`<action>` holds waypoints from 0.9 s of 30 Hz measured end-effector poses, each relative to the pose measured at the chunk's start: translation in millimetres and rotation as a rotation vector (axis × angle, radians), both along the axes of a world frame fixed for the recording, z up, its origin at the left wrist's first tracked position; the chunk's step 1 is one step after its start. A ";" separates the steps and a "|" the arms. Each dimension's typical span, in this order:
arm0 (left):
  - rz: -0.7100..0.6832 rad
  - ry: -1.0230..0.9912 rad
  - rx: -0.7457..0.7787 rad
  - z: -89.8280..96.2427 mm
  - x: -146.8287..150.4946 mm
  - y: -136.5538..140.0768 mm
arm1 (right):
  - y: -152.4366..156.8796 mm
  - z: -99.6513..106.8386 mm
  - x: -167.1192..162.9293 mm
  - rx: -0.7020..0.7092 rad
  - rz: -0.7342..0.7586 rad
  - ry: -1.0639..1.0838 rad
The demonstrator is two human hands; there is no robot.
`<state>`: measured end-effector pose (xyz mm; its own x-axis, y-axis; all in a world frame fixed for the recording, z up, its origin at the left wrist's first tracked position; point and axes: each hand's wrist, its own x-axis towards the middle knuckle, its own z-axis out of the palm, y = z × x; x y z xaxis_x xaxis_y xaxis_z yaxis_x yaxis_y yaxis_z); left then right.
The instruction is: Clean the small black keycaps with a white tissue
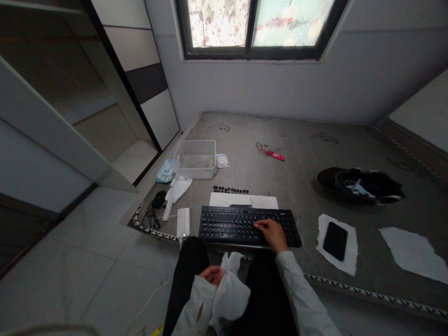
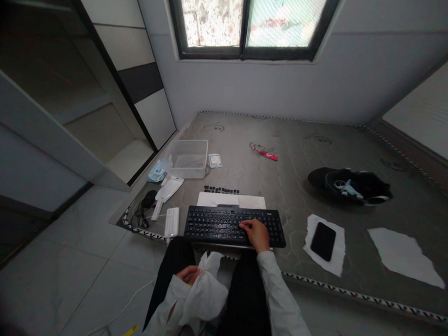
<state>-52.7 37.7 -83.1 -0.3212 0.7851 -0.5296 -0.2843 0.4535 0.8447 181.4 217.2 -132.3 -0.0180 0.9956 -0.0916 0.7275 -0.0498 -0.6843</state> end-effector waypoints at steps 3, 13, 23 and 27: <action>-0.016 0.007 -0.003 1.5 0.4 -1.9 | 2.3 5.4 1.6 -0.006 0.017 -0.024; -0.034 -0.091 0.007 -7.4 -1.3 -2.9 | -0.7 7.2 -2.4 0.004 0.000 -0.069; -0.050 0.027 0.035 -22.1 2.5 -7.3 | 3.9 12.1 3.3 0.023 0.136 -0.112; 0.006 0.114 0.002 -23.7 12.4 -5.4 | 11.0 16.1 5.8 -0.005 0.209 -0.140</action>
<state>-40.3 32.2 -106.8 -0.3836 0.7840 -0.4881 -0.1889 0.4508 0.8724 187.2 228.2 -116.1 -0.2100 0.9712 -0.1122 0.8101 0.1086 -0.5761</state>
